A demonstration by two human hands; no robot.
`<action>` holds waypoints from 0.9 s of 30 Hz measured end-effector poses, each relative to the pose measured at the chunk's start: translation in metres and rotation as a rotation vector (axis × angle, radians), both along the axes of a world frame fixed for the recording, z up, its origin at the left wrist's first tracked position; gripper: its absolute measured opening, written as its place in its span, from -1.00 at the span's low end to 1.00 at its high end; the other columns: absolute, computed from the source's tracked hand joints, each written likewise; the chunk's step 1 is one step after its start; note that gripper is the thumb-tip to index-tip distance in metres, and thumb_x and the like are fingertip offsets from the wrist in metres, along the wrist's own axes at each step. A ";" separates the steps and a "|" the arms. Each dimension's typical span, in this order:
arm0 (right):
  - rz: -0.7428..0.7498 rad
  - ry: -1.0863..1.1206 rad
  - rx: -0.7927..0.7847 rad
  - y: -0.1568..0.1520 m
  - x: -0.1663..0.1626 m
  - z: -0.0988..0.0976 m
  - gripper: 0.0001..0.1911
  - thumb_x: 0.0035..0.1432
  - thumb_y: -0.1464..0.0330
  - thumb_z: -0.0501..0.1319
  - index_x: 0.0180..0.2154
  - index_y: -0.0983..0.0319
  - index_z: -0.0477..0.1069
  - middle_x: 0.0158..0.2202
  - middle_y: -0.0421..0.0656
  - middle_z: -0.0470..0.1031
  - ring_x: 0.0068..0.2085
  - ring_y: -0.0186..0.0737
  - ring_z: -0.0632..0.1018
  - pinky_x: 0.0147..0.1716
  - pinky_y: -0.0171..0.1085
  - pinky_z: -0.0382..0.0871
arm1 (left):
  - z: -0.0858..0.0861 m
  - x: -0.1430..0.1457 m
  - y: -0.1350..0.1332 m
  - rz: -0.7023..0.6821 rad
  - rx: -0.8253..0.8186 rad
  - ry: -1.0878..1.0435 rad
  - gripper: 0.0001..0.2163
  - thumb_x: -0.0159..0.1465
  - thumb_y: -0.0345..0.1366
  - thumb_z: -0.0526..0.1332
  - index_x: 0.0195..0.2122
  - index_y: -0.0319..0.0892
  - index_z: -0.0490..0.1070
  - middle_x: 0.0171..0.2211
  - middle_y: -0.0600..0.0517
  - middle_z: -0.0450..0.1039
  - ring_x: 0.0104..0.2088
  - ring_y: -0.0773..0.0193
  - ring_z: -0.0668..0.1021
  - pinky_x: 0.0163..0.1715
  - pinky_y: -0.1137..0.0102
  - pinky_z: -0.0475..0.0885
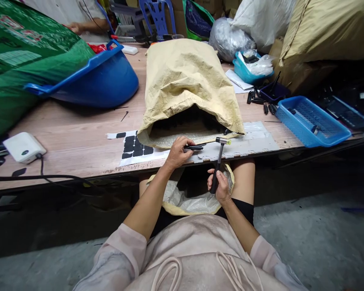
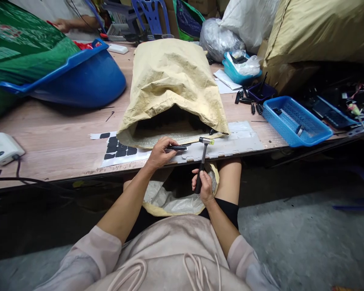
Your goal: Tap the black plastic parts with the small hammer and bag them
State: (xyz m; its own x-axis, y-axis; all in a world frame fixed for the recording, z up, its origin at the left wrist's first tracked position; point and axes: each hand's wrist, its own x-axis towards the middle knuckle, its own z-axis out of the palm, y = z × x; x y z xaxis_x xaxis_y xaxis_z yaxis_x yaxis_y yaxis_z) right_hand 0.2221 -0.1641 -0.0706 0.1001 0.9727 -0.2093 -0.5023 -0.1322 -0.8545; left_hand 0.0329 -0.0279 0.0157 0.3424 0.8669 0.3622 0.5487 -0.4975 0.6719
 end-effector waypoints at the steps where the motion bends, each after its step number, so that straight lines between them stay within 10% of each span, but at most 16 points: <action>1: 0.000 0.003 -0.001 0.000 0.000 0.000 -0.51 0.26 -0.09 0.23 -0.16 0.22 0.49 -0.60 -0.30 0.38 -0.63 -0.35 0.36 -0.65 -0.36 0.26 | 0.000 -0.001 0.000 0.012 -0.007 -0.012 -0.83 0.16 -0.48 0.24 -0.25 -0.11 0.49 -0.24 0.02 0.53 -0.14 0.15 0.51 -0.01 0.23 0.40; 20: -0.006 -0.034 -0.002 0.003 0.000 0.002 -0.47 0.21 -0.14 0.24 -0.19 0.21 0.48 -0.60 -0.31 0.36 -0.63 -0.34 0.35 -0.65 -0.36 0.24 | -0.002 0.002 -0.004 -0.032 0.098 0.050 -0.78 0.12 -0.56 0.27 -0.27 -0.12 0.48 -0.28 0.02 0.52 -0.16 0.15 0.51 -0.01 0.23 0.39; 27: -0.004 -0.040 -0.010 0.001 0.000 0.002 -0.51 0.24 -0.11 0.21 -0.19 0.18 0.48 -0.60 -0.32 0.35 -0.63 -0.34 0.33 -0.65 -0.36 0.23 | 0.008 -0.004 -0.048 -0.124 0.060 -0.066 -0.86 0.21 -0.43 0.26 -0.22 -0.09 0.48 -0.28 0.00 0.52 -0.22 0.17 0.53 -0.15 0.25 0.47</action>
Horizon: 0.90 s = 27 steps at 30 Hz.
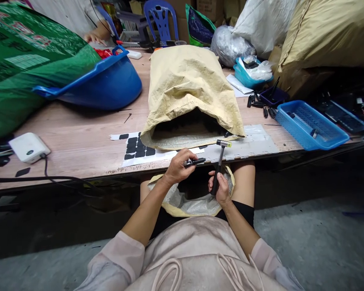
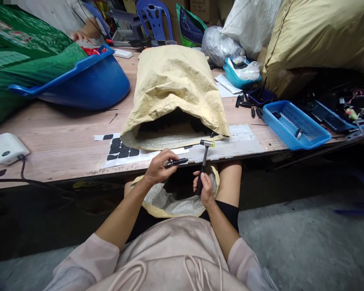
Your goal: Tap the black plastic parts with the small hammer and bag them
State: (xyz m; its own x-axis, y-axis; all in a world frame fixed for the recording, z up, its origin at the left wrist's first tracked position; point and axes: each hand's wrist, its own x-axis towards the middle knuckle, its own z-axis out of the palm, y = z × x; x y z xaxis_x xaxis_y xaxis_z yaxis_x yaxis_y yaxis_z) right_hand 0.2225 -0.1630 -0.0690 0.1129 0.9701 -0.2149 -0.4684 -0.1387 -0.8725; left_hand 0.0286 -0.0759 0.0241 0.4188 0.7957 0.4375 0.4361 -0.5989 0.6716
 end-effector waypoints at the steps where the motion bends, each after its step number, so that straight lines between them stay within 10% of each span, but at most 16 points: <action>1: -0.003 0.001 -0.001 0.000 0.000 -0.001 -0.52 0.24 -0.11 0.21 -0.19 0.18 0.48 -0.61 -0.32 0.34 -0.64 -0.34 0.32 -0.66 -0.36 0.22 | -0.002 -0.002 -0.010 -0.033 -0.024 -0.001 -0.87 0.22 -0.41 0.24 -0.21 -0.09 0.48 -0.29 0.00 0.52 -0.25 0.18 0.54 -0.19 0.27 0.47; 9: -0.012 0.026 0.019 0.000 0.000 -0.002 -0.53 0.24 -0.09 0.24 -0.21 0.20 0.47 -0.62 -0.32 0.32 -0.64 -0.36 0.32 -0.65 -0.37 0.19 | -0.057 0.003 -0.059 -0.029 -0.332 0.583 -0.80 0.20 -0.43 0.27 -0.16 -0.06 0.49 -0.21 -0.01 0.58 -0.20 0.11 0.62 -0.26 0.31 0.44; 14: -0.027 0.023 -0.001 0.000 -0.001 -0.002 -0.53 0.23 -0.09 0.23 -0.24 0.20 0.47 -0.63 -0.31 0.32 -0.64 -0.36 0.30 -0.67 -0.37 0.19 | -0.045 0.017 -0.047 -0.095 -0.343 0.578 -0.89 0.25 -0.31 0.32 -0.19 -0.05 0.51 -0.28 0.03 0.59 -0.29 0.16 0.61 -0.33 0.35 0.41; 21: -0.029 0.035 -0.006 -0.002 -0.001 -0.003 -0.52 0.22 -0.09 0.25 -0.22 0.22 0.48 -0.63 -0.31 0.33 -0.65 -0.36 0.31 -0.68 -0.38 0.22 | 0.012 0.046 0.068 0.165 0.053 0.205 -0.85 0.32 -0.35 0.19 -0.17 -0.09 0.55 -0.20 -0.05 0.56 -0.18 0.13 0.56 -0.14 0.27 0.46; 27: -0.019 0.061 -0.021 -0.002 0.000 -0.004 -0.52 0.21 -0.09 0.27 -0.24 0.22 0.49 -0.62 -0.31 0.33 -0.64 -0.38 0.31 -0.68 -0.40 0.21 | -0.002 0.066 0.159 0.132 0.041 0.368 -0.72 0.16 -0.40 0.31 -0.10 -0.04 0.60 -0.02 -0.09 0.56 0.07 -0.13 0.46 0.12 0.02 0.36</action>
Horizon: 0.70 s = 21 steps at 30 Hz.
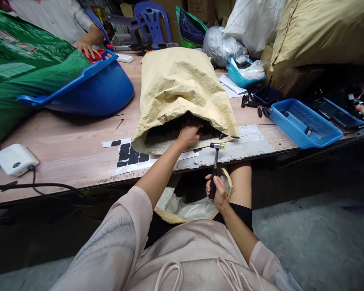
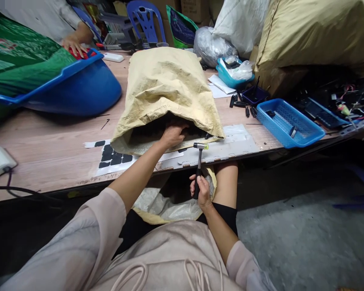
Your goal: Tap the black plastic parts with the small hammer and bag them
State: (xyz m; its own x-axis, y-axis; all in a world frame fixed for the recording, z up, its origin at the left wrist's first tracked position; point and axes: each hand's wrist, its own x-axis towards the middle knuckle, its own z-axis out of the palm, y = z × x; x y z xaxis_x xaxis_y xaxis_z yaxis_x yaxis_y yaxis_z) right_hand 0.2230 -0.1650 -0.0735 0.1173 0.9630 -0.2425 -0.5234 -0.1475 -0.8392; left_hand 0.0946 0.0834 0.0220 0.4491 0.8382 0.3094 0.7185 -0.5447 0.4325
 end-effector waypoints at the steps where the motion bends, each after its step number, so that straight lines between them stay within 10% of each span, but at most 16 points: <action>1: 0.001 0.002 0.001 0.000 0.000 0.000 -0.52 0.21 -0.09 0.27 -0.24 0.22 0.49 -0.62 -0.31 0.33 -0.64 -0.38 0.31 -0.68 -0.40 0.21 | -0.004 0.000 0.006 -0.009 -0.007 0.021 -0.74 0.14 -0.38 0.33 -0.13 -0.04 0.61 -0.03 -0.09 0.56 0.08 -0.15 0.45 0.11 0.01 0.36; 21: -0.070 -0.343 0.052 -0.006 0.001 0.000 -0.51 0.30 -0.09 0.21 -0.14 0.20 0.48 -0.61 -0.34 0.29 -0.63 -0.37 0.29 -0.66 -0.38 0.20 | -0.011 -0.042 -0.087 0.034 -0.186 -0.110 -0.80 0.24 -0.17 0.41 -0.14 -0.06 0.62 -0.20 0.00 0.56 -0.09 0.07 0.44 0.01 0.19 0.30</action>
State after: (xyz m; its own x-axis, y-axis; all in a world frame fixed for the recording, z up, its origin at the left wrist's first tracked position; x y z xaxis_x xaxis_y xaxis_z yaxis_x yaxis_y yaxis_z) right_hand 0.2235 -0.1705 -0.0738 0.2495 0.9598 -0.1289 -0.2176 -0.0742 -0.9732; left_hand 0.0526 -0.0038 0.0115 0.3916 0.8996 0.1935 0.6781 -0.4243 0.6002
